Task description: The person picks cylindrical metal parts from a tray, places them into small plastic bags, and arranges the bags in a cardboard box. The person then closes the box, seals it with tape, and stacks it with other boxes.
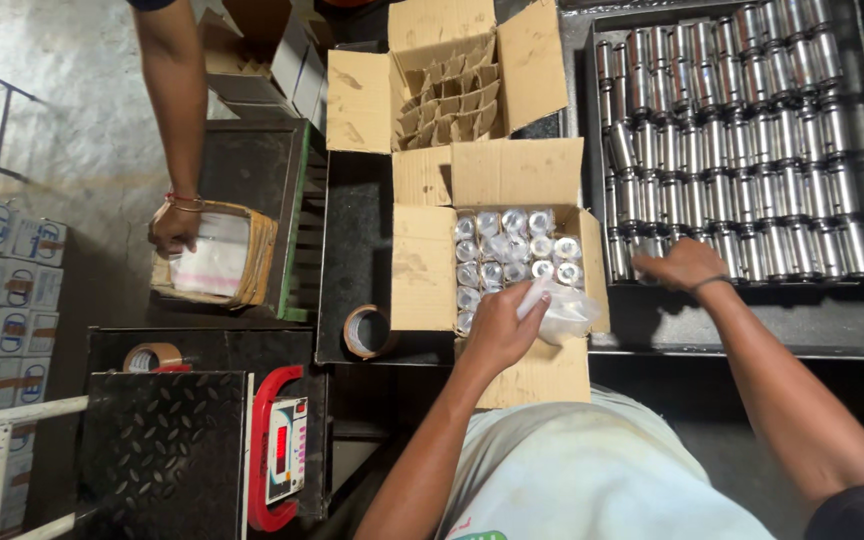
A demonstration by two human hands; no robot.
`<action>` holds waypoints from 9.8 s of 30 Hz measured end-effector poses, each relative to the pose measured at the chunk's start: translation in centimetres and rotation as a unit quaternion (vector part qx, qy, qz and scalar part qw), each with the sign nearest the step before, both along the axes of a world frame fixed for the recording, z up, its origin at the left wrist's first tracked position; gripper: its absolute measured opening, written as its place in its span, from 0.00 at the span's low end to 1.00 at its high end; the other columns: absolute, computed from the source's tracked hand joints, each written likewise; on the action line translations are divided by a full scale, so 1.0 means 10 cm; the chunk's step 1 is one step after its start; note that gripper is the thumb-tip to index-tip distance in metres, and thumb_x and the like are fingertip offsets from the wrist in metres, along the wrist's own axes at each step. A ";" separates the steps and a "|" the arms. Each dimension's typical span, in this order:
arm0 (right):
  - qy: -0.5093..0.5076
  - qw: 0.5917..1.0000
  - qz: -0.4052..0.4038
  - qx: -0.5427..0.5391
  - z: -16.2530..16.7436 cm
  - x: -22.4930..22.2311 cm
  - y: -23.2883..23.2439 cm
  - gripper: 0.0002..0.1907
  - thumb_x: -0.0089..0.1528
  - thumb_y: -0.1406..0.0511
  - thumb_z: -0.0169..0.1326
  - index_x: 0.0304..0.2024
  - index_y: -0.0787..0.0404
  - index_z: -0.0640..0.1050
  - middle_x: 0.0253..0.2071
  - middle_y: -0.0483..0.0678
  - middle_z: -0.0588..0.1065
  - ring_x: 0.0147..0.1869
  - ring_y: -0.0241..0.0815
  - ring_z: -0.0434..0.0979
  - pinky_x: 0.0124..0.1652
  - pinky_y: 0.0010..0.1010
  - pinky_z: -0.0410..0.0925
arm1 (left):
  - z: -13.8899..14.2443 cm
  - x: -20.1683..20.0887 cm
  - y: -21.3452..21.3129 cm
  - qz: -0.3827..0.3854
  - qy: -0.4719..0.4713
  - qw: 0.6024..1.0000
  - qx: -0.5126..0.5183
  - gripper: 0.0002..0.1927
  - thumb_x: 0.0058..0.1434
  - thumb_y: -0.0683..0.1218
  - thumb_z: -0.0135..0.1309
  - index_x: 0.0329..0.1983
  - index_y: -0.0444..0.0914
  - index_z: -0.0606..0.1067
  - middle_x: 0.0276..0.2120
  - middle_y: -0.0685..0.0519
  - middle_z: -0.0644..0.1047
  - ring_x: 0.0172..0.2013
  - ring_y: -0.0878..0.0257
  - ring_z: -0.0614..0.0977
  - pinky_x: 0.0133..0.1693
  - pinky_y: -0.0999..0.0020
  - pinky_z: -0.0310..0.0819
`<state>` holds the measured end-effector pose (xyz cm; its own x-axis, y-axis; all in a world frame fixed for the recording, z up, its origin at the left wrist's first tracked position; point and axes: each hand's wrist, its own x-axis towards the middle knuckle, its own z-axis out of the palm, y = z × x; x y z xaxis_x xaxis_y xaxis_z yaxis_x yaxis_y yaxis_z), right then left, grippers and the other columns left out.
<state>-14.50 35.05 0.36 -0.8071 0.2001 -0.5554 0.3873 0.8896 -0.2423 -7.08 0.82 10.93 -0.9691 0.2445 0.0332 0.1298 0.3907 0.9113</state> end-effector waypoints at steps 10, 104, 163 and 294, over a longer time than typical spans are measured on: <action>0.142 0.842 -0.032 -0.520 0.44 1.23 -0.81 0.33 0.70 0.44 0.37 0.43 0.67 0.77 0.23 0.47 0.72 0.21 0.33 0.69 0.20 0.25 0.63 | -0.14 0.26 0.09 0.020 0.060 0.998 0.007 0.16 0.58 0.43 0.52 0.49 0.34 0.77 0.33 0.39 0.81 0.33 0.42 0.84 0.37 0.55 0.77; 0.222 0.833 0.484 -0.150 0.02 0.50 -4.11 0.19 0.47 0.61 0.65 0.40 0.59 0.83 0.38 0.55 0.81 0.44 0.55 0.80 0.54 0.52 0.63 | -1.55 0.95 -0.34 0.130 0.116 0.962 -0.209 0.15 0.67 0.53 0.56 0.53 0.43 0.73 0.50 0.52 0.69 0.47 0.46 0.80 0.51 0.54 0.75; 0.416 0.831 0.328 -0.170 1.06 1.28 -2.27 0.08 0.54 0.69 0.68 0.32 0.57 0.79 0.53 0.48 0.77 0.58 0.47 0.74 0.53 0.37 0.66 | -1.80 0.93 -0.26 0.115 0.159 0.952 -0.234 0.39 0.47 0.44 0.66 0.65 0.43 0.69 0.58 0.50 0.76 0.33 0.52 0.79 0.40 0.57 0.75; -0.216 0.599 0.371 -0.676 0.02 1.14 -8.52 0.19 0.74 0.57 0.51 0.51 0.68 0.78 0.44 0.53 0.76 0.46 0.44 0.74 0.46 0.35 0.69 | -1.60 3.50 -5.57 0.734 -0.117 0.654 -0.141 0.30 0.70 0.46 0.37 0.77 0.42 0.57 0.42 0.41 0.79 0.40 0.48 0.81 0.41 0.52 0.76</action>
<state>-3.06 -50.17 0.53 -0.1176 -0.9930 0.0058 0.2924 -0.0403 -0.9555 27.94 -54.87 -5.04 -0.1374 -0.9905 -0.0032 -0.7042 0.0954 0.7036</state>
